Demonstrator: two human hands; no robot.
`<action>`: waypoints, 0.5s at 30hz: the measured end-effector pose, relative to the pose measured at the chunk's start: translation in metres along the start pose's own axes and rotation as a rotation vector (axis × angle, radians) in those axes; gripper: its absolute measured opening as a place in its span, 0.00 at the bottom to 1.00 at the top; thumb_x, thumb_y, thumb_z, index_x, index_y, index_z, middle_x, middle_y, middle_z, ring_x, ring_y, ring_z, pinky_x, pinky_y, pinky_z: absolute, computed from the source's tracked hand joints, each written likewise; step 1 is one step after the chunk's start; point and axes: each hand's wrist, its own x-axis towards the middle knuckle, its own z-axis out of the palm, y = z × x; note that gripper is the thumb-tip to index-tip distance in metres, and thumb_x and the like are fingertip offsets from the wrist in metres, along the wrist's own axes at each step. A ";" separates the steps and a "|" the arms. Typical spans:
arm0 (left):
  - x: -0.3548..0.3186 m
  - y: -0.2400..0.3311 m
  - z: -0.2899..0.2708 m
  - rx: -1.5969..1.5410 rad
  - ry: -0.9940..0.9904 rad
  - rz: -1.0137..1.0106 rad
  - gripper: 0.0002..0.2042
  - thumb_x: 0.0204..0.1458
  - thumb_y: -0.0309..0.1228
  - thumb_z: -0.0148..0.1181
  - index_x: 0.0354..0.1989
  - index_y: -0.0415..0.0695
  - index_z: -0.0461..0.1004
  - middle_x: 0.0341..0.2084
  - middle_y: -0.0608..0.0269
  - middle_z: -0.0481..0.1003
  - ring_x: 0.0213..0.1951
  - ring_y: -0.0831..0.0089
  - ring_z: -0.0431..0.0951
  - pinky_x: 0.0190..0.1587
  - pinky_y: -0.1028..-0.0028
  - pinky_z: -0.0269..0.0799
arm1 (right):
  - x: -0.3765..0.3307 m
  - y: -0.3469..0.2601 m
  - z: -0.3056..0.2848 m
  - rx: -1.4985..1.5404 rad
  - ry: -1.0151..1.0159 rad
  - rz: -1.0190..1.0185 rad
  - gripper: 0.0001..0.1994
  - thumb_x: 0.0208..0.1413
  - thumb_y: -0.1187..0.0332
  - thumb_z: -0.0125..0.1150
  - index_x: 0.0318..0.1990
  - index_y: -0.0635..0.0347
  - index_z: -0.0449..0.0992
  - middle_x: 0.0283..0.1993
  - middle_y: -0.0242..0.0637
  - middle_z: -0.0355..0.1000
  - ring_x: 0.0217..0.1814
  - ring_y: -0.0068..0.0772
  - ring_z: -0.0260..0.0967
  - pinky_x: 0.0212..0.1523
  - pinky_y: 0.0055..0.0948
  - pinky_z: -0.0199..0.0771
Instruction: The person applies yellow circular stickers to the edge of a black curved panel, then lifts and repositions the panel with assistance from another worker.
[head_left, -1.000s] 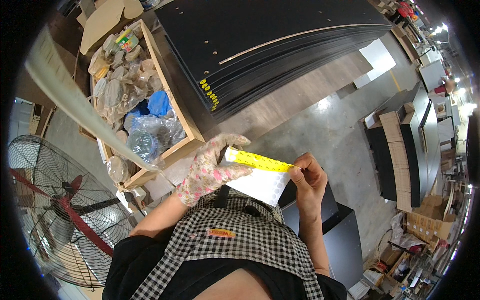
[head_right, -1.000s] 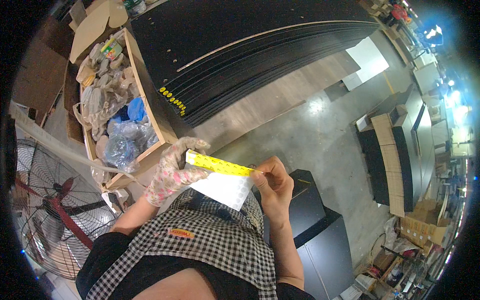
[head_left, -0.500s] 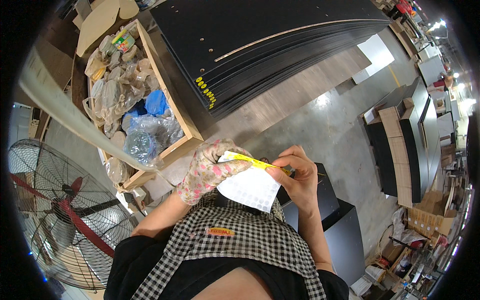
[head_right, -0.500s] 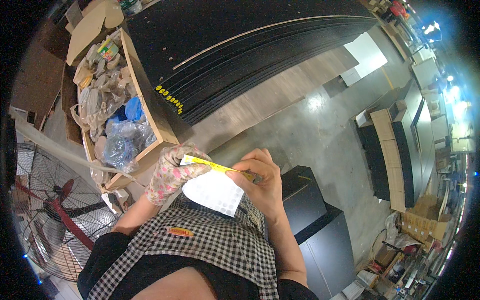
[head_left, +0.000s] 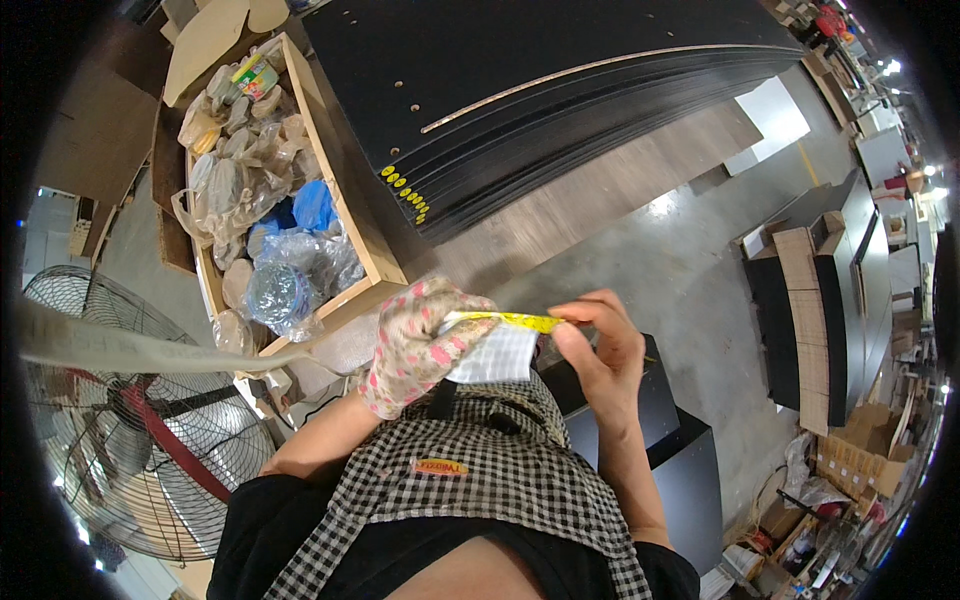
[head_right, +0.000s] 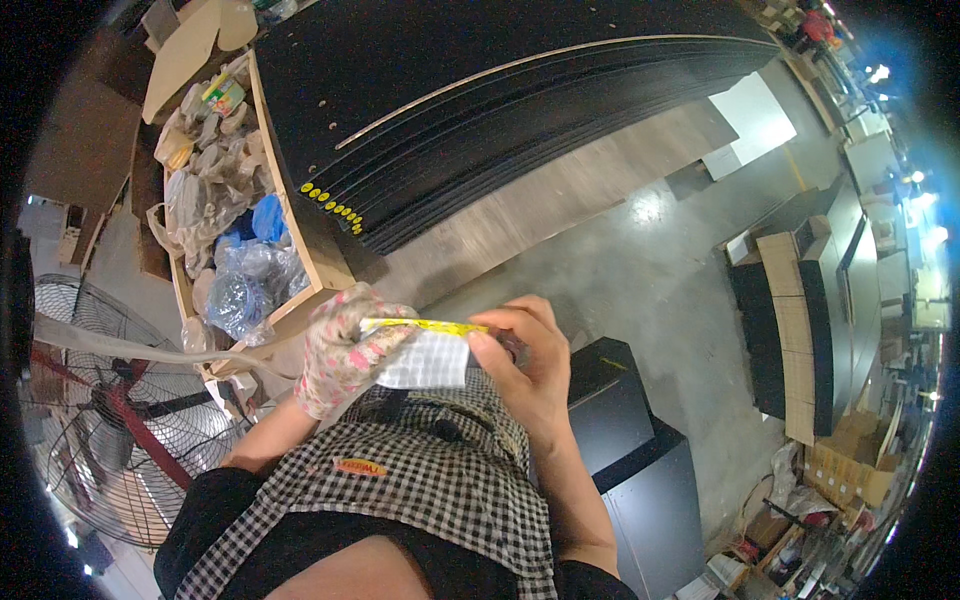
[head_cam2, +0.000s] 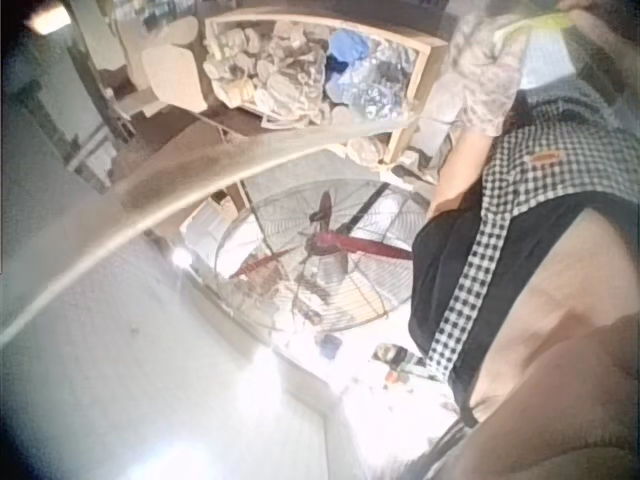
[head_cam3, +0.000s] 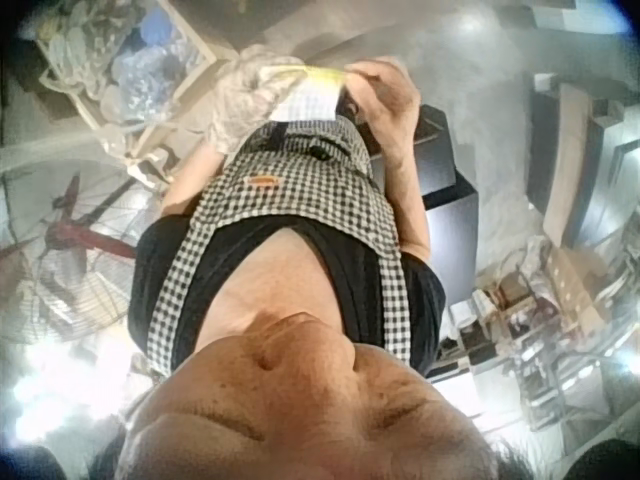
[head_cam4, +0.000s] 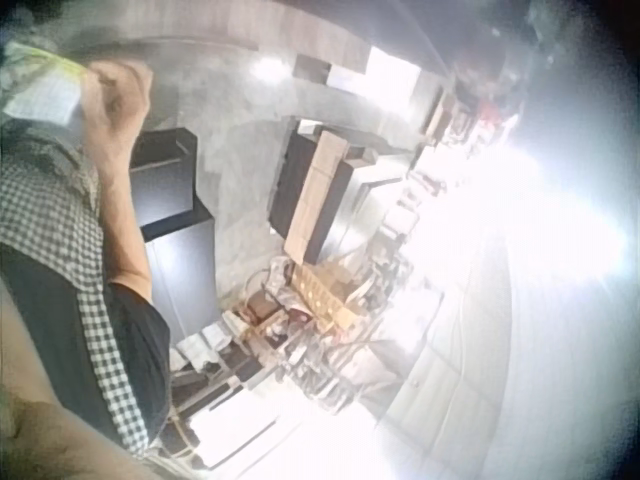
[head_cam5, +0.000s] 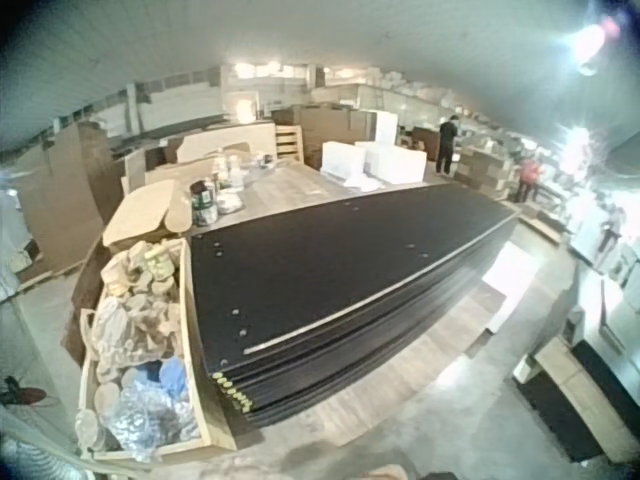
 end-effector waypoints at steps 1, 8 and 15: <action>0.000 -0.001 0.000 0.076 0.033 0.087 0.10 0.44 0.28 0.68 0.37 0.45 0.81 0.33 0.62 0.80 0.30 0.68 0.77 0.31 0.73 0.73 | -0.001 -0.003 -0.002 0.000 0.045 0.039 0.06 0.49 0.73 0.68 0.32 0.64 0.79 0.30 0.30 0.68 0.30 0.18 0.64 0.31 0.18 0.62; -0.012 0.001 0.007 0.388 0.037 0.214 0.21 0.35 0.34 0.66 0.43 0.52 0.81 0.27 0.66 0.72 0.29 0.65 0.76 0.31 0.68 0.73 | -0.001 -0.005 0.005 0.622 -0.132 0.602 0.08 0.58 0.71 0.58 0.37 0.70 0.77 0.23 0.26 0.64 0.22 0.14 0.55 0.23 0.17 0.52; -0.020 0.002 0.015 0.449 -0.014 0.239 0.20 0.35 0.34 0.66 0.42 0.51 0.81 0.27 0.66 0.71 0.29 0.66 0.75 0.29 0.69 0.71 | -0.001 0.005 0.012 0.754 -0.209 0.721 0.06 0.59 0.72 0.57 0.33 0.66 0.73 0.20 0.25 0.60 0.19 0.13 0.50 0.20 0.18 0.48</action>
